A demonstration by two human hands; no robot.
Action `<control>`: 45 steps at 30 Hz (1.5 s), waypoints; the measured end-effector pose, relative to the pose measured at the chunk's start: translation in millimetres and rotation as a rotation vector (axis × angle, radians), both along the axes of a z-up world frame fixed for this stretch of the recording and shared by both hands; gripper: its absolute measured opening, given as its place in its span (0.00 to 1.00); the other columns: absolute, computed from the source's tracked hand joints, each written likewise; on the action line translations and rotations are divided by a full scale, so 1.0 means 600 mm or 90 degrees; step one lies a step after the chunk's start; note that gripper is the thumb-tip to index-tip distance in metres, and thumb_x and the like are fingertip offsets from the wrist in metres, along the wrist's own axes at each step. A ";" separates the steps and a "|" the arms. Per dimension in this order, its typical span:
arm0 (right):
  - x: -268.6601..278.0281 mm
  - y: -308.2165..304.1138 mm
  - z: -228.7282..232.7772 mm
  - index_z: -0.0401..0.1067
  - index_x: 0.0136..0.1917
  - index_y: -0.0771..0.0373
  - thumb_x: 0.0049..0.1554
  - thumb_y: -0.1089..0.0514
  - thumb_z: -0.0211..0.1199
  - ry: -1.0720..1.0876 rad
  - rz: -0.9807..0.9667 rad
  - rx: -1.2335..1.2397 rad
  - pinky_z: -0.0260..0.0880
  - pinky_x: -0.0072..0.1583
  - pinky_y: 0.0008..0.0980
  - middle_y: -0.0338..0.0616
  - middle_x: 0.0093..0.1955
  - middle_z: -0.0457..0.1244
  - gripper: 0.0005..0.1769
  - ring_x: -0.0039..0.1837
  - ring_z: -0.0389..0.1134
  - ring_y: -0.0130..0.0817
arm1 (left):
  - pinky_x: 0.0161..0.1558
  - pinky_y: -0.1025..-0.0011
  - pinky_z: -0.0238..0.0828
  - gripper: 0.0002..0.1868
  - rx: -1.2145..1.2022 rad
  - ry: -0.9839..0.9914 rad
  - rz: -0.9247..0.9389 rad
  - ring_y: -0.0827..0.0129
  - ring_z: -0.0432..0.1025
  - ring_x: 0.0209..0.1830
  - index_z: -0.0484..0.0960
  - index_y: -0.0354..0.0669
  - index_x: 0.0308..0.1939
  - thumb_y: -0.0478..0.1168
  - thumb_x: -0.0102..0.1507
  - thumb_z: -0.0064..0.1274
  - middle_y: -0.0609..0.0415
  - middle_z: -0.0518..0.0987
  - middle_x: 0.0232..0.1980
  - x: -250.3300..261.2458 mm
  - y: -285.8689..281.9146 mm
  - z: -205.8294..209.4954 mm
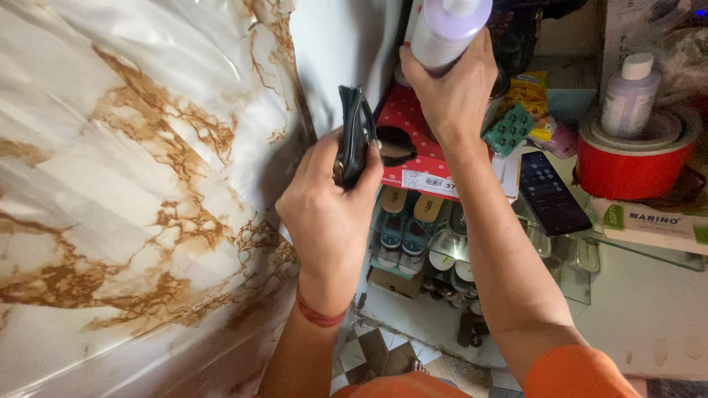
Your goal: The person cleans a pair of black sneakers with a brush and cloth, then wipes the floor with a cloth and a spray bottle. They also wipe a pair of black high-heeled shoes and place them into a pink bag.
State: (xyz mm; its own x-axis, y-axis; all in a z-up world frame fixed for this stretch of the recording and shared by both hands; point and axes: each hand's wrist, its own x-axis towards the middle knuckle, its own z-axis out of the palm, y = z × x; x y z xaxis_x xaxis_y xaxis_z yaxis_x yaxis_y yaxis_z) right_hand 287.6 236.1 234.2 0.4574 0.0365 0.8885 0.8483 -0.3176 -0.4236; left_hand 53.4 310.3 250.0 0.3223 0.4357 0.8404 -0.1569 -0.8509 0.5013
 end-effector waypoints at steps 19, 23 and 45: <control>0.024 0.087 -0.071 0.36 0.78 0.75 0.46 0.67 0.79 0.061 -0.018 0.003 0.60 0.74 0.48 0.74 0.72 0.55 0.63 0.72 0.59 0.68 | 0.42 0.66 0.78 0.12 -0.007 0.023 -0.035 0.58 0.81 0.40 0.82 0.40 0.48 0.39 0.64 0.66 0.50 0.84 0.46 -0.091 0.012 -0.022; -0.065 0.021 -0.033 0.52 0.77 0.71 0.53 0.60 0.81 0.128 -0.026 -0.038 0.66 0.71 0.43 0.63 0.70 0.64 0.50 0.71 0.66 0.57 | 0.42 0.67 0.78 0.11 -0.015 0.055 -0.060 0.59 0.81 0.39 0.82 0.40 0.47 0.39 0.64 0.66 0.50 0.84 0.45 -0.116 0.001 -0.022; -0.399 -0.630 -0.539 0.70 0.54 0.62 0.61 0.57 0.65 0.839 0.100 0.647 0.75 0.35 0.35 0.42 0.46 0.68 0.10 0.42 0.70 0.33 | 0.59 0.67 0.80 0.52 -0.810 0.493 -1.052 0.64 0.77 0.60 0.53 0.41 0.79 0.72 0.62 0.47 0.47 0.66 0.76 -0.142 -0.386 -0.398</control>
